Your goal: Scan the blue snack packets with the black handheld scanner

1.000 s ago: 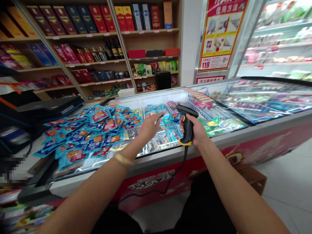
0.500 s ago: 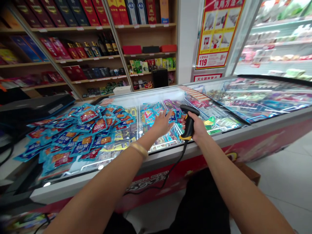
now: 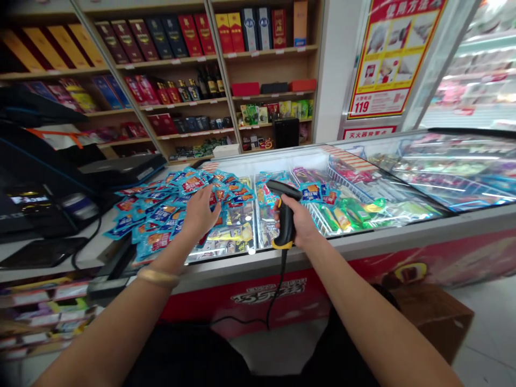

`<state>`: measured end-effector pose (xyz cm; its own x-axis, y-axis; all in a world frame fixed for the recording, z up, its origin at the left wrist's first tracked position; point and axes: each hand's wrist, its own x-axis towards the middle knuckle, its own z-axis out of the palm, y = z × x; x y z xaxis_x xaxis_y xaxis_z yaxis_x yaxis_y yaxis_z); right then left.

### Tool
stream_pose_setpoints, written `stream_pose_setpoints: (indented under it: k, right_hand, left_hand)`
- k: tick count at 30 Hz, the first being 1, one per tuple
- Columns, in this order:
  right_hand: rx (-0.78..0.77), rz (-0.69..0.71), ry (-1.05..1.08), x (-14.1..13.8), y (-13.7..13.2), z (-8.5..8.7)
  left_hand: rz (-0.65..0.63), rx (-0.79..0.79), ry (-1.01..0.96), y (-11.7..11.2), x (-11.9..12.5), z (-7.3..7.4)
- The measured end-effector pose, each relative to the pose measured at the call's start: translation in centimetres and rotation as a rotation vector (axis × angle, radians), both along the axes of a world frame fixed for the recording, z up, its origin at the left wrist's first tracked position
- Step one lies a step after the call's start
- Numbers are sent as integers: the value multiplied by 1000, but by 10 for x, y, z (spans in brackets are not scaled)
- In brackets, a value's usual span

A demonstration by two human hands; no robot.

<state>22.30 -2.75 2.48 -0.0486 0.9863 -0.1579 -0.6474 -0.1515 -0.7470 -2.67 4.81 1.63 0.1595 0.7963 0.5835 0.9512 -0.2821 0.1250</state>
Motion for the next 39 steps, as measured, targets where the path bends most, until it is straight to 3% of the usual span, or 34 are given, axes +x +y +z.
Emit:
stream_pose_setpoints:
  k: [4,8,13,16,22,28,33,39]
  right_hand:
    - [-62,104,14,-31,-3,-7]
    - [-91,127,39,-33,-4,-10]
    - [-102,114,64,-28,-5,-9]
    - [-91,121,38,-30,-6,-8]
    - [-51,158,33,-30,-8,-9]
    - [-25,231,-21,-28,-7,-16]
    - [-36,294,-56,-30,-9,-14]
    - [-55,275,-76,-32,-10,-9]
  left_hand:
    - [29,-75,127,-7,-10,-9]
    - [42,-17,114,-14,-11,-13]
    - [21,204,-42,-25,-12,-13]
    - [-55,328,-197,-28,-11,-12]
    - [-160,208,-448,-30,-6,-16]
    - [-308,162,-415,-31,1,-17]
    - [-315,177,-420,-32,2,-17]
    - [-303,178,-406,-34,2,-14]
